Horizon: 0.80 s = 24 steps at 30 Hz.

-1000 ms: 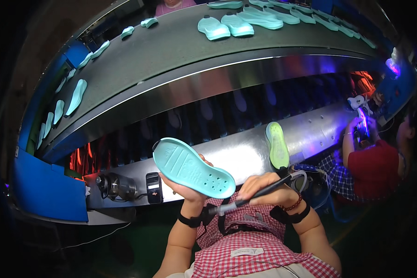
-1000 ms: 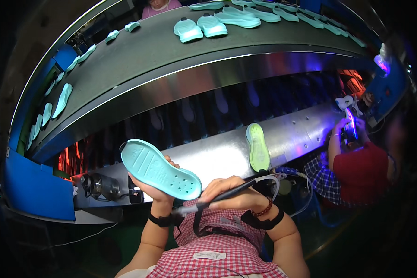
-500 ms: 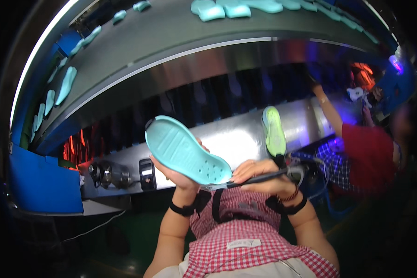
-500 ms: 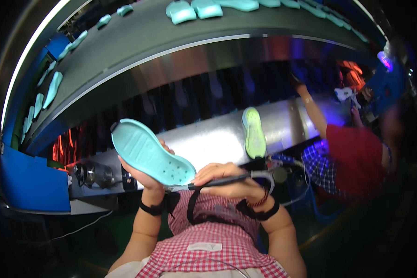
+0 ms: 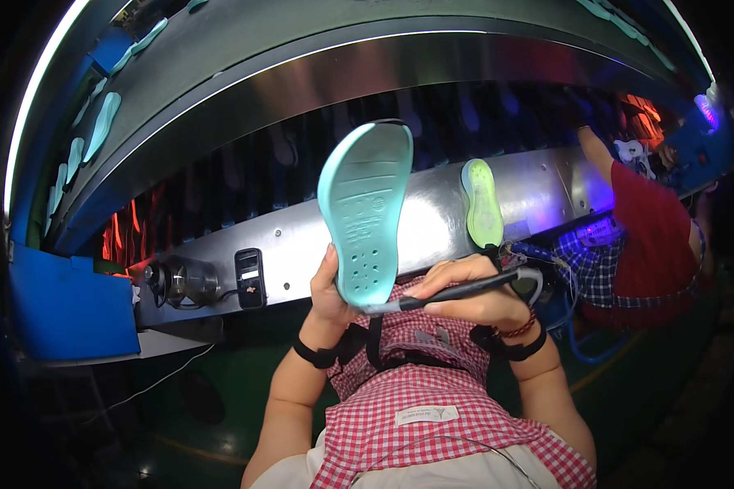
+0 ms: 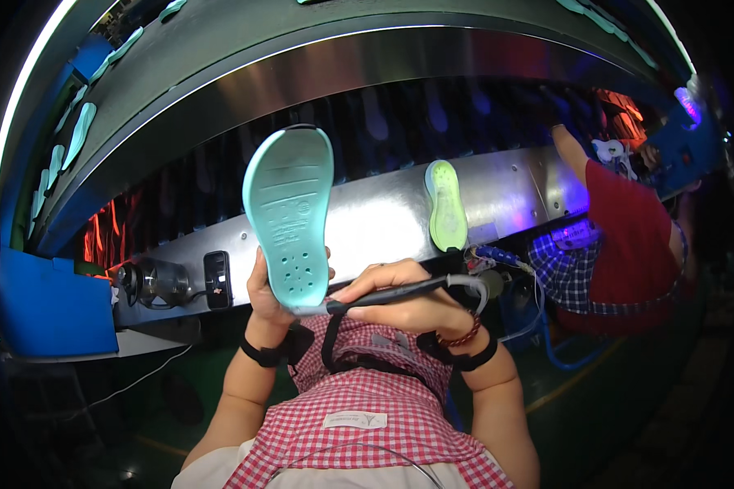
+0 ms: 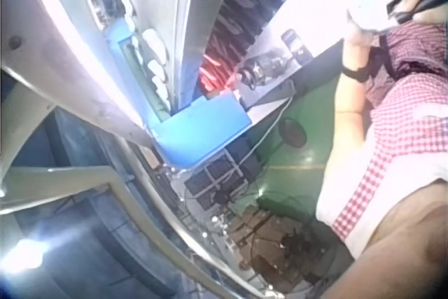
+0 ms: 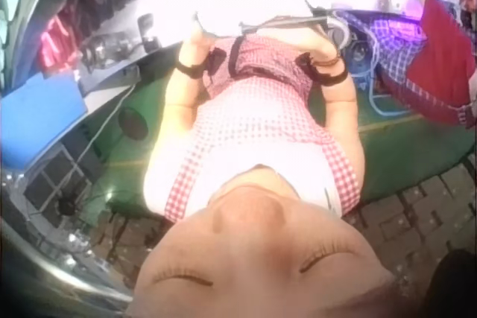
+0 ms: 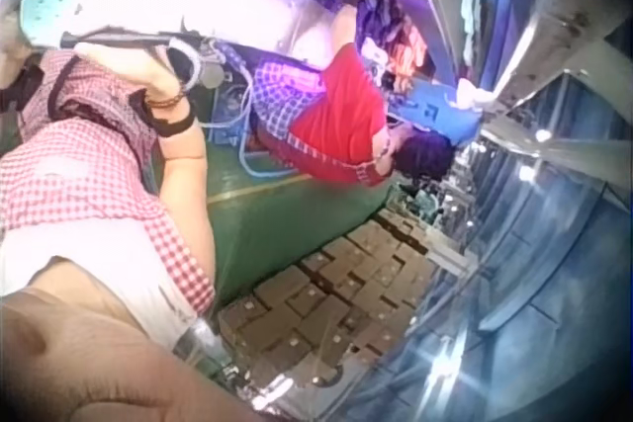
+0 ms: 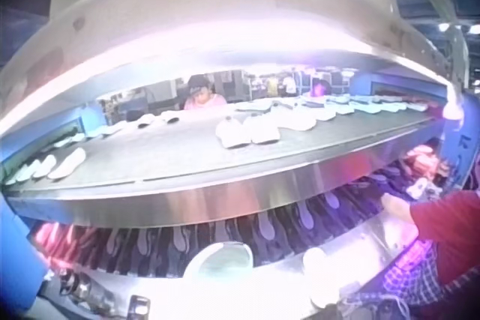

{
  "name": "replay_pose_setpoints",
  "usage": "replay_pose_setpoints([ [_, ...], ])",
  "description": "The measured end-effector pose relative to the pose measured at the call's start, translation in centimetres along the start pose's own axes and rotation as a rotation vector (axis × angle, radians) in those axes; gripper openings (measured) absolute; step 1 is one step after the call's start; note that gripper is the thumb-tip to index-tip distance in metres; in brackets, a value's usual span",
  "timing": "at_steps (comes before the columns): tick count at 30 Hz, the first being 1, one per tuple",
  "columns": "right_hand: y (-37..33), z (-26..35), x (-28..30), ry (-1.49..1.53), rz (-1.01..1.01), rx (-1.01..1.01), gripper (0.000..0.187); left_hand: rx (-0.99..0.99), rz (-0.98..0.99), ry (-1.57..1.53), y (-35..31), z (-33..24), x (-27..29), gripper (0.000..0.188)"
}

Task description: Applying primer or adhesive to shoe soles with a brush at an industrial assembly line.

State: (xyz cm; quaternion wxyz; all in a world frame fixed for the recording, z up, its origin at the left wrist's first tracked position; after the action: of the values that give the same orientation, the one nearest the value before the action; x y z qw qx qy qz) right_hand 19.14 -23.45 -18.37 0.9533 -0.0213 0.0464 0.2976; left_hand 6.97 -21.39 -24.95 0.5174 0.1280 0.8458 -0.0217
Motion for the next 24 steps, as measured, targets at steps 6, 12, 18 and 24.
replay_pose_setpoints([
  [6,0.3,2.2,-2.0,-0.248,0.224,0.207,0.02,0.287,-0.1,0.169,0.0,1.1,0.3,0.047],
  [12,0.3,4.3,-0.8,-0.315,0.316,0.257,0.022,0.542,-0.055,0.291,-0.8,1.8,-2.2,0.053],
  [18,-0.6,5.3,-1.5,-0.356,0.566,0.128,0.021,0.685,0.011,0.606,-1.5,1.6,-1.3,0.054],
  [24,-1.3,4.5,0.1,-0.318,0.422,0.238,0.021,0.531,0.1,0.629,-1.0,-1.2,-2.9,0.055],
])
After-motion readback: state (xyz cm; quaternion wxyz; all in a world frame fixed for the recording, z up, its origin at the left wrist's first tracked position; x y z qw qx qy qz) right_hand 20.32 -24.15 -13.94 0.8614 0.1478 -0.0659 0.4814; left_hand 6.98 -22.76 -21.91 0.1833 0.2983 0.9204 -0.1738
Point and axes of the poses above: each hand's wrist, its own y-axis towards the middle knuckle, its own x-axis out of the back of the hand, z = x × y, the point moved 10 cm from there along y, towards the middle knuckle, and after that the axes turned 5 degrees about -x, right-handed, at the moved point
